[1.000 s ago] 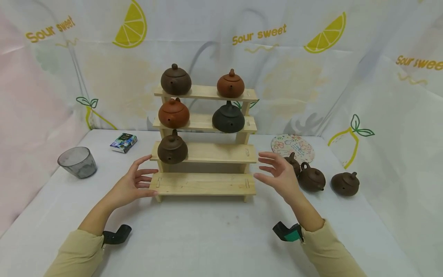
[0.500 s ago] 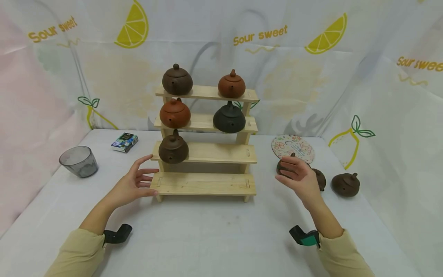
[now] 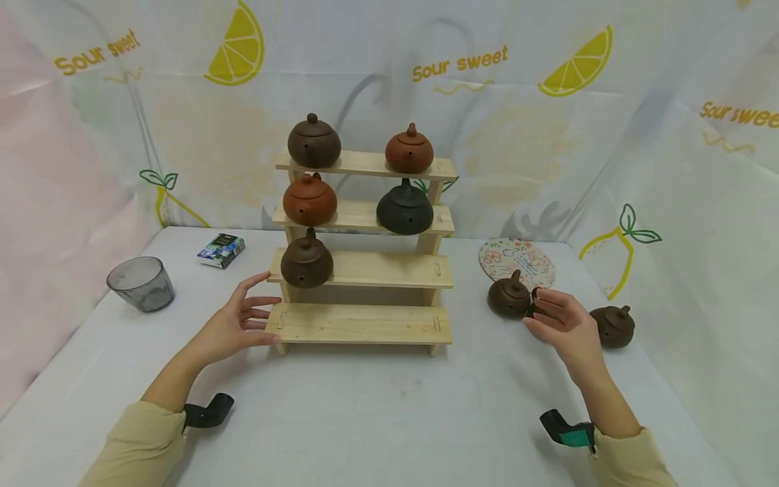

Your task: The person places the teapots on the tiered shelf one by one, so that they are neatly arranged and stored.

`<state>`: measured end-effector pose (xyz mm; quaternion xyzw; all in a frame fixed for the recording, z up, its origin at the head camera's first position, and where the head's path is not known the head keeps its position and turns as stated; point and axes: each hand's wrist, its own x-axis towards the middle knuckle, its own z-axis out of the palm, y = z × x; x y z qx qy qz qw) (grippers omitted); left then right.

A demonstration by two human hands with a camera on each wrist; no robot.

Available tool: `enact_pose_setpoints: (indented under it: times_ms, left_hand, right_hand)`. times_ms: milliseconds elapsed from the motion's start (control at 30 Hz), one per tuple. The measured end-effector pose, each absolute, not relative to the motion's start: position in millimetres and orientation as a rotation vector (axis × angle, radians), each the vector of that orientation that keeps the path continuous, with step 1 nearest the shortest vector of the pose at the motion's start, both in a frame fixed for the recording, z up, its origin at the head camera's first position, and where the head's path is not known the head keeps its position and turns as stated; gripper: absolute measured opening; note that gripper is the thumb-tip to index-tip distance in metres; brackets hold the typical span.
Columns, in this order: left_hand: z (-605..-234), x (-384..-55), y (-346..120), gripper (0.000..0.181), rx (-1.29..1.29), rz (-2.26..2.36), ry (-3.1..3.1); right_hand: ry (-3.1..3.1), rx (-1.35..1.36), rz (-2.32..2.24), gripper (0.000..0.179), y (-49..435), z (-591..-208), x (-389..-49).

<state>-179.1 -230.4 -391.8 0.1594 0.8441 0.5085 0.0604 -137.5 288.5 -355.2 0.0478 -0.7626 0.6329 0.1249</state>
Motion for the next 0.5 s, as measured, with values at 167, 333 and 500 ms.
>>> enact_pose_setpoints:
  times_ms: [167, 333, 500]
  left_hand:
    - [-391.8, -179.5, -230.8, 0.108, 0.477, 1.534, 2.56]
    - [-392.6, -179.3, -230.7, 0.108, 0.475, 1.538, 2.558]
    - [-393.5, -179.3, -230.9, 0.108, 0.477, 1.546, 2.551]
  right_hand:
    - [-2.229, 0.074, 1.774, 0.044, 301.7, -361.7, -135.9]
    - [-2.293, -0.008, 1.609, 0.043, 316.5, -369.2, -137.4]
    - [-2.394, -0.16, 1.461, 0.053, 334.6, -380.2, -143.3]
